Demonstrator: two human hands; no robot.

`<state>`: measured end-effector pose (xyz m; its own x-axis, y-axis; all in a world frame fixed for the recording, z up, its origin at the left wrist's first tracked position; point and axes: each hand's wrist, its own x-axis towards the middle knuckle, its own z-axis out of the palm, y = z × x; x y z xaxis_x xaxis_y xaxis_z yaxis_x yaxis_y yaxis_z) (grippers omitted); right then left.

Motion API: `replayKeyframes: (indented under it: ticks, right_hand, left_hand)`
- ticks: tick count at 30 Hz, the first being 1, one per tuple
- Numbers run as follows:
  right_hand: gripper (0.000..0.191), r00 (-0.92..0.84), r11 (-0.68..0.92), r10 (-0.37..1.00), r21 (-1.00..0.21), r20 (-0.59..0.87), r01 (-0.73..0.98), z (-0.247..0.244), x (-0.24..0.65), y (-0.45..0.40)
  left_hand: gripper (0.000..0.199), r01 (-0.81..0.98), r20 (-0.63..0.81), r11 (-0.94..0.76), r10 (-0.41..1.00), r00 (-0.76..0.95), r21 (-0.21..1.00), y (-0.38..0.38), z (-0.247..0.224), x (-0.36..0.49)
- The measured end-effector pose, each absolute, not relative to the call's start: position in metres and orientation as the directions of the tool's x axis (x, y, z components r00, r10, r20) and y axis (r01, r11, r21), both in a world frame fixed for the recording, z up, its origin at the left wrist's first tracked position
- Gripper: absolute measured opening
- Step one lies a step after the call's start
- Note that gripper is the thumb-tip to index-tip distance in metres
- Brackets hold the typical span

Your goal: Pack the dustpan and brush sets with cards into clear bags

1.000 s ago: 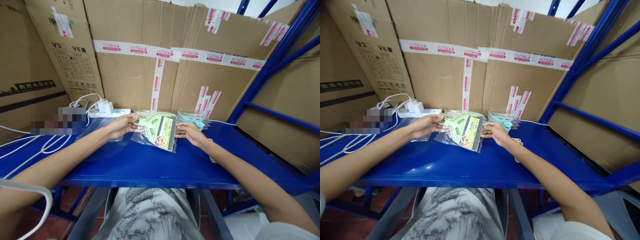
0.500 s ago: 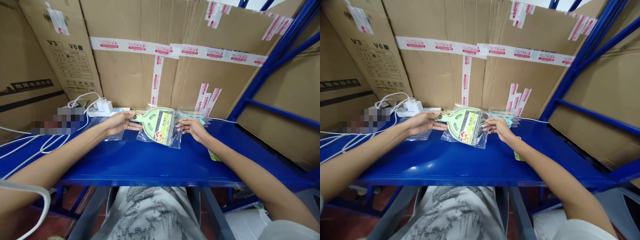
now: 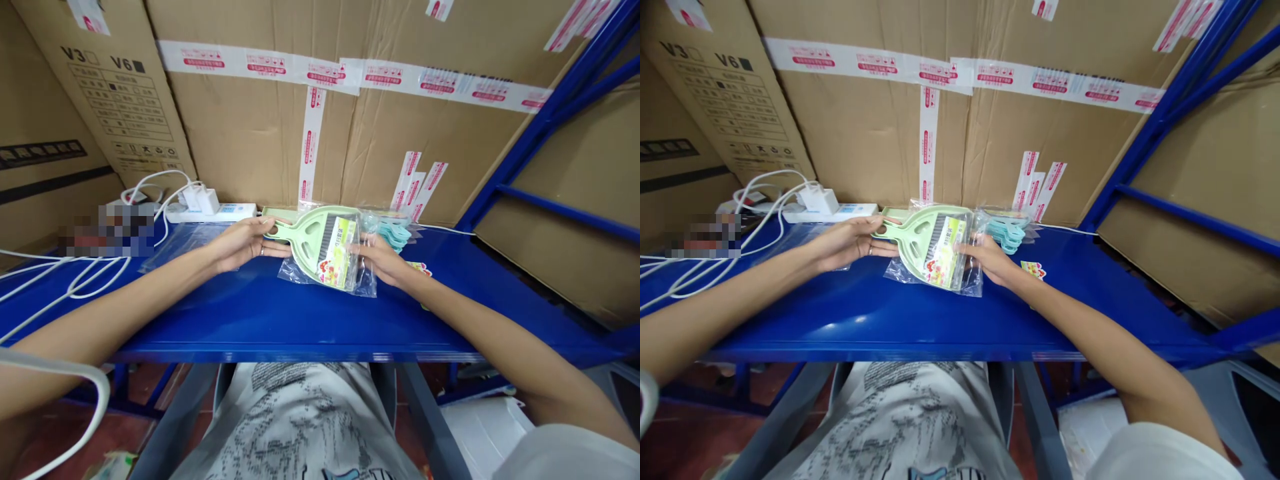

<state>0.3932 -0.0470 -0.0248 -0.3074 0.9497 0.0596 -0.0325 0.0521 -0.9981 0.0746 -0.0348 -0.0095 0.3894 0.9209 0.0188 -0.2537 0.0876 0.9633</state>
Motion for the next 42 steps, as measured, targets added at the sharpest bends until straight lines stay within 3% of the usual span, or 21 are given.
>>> replayKeyframes:
  ticks: [13,20,24,26,29,36,42]
  right_hand:
    - [0.036,-0.19,0.06,0.98,-0.998,0.058,0.009,-0.029,0.389,-0.052]
    - [0.025,-0.208,0.023,0.978,-0.999,0.031,-0.039,-0.024,0.387,-0.055]
    - [0.051,-0.211,-0.08,0.977,-0.984,-0.044,-0.162,-0.015,0.388,-0.058]
    - [0.05,-0.21,-0.074,0.977,-0.984,-0.039,-0.163,-0.013,0.388,-0.06]
    - [0.029,-0.169,0.02,0.985,-0.996,0.035,-0.089,-0.015,0.387,-0.062]
    - [0.026,-0.022,0.158,0.987,-0.987,0.158,0.002,-0.007,0.395,-0.054]
    - [0.022,0.183,0.488,0.826,-0.838,0.533,0.244,0.067,0.485,-0.02]
  left_hand:
    - [0.027,-0.24,0.023,0.084,0.911,0.411,0.967,-0.037,-0.011,0.076]
    - [0.025,-0.259,0.038,0.069,0.922,0.385,0.964,-0.037,-0.011,0.078]
    - [0.027,-0.291,0.043,0.068,0.933,0.358,0.954,-0.036,-0.011,0.078]
    - [0.027,-0.313,0.048,0.068,0.937,0.347,0.947,-0.035,-0.011,0.078]
    - [0.024,-0.332,0.052,0.071,0.936,0.347,0.941,-0.033,-0.012,0.077]
    - [0.025,-0.3,0.075,0.047,0.921,0.382,0.953,-0.04,-0.007,0.08]
    - [0.026,-0.292,0.166,-0.068,0.931,0.325,0.954,-0.038,0.006,0.067]
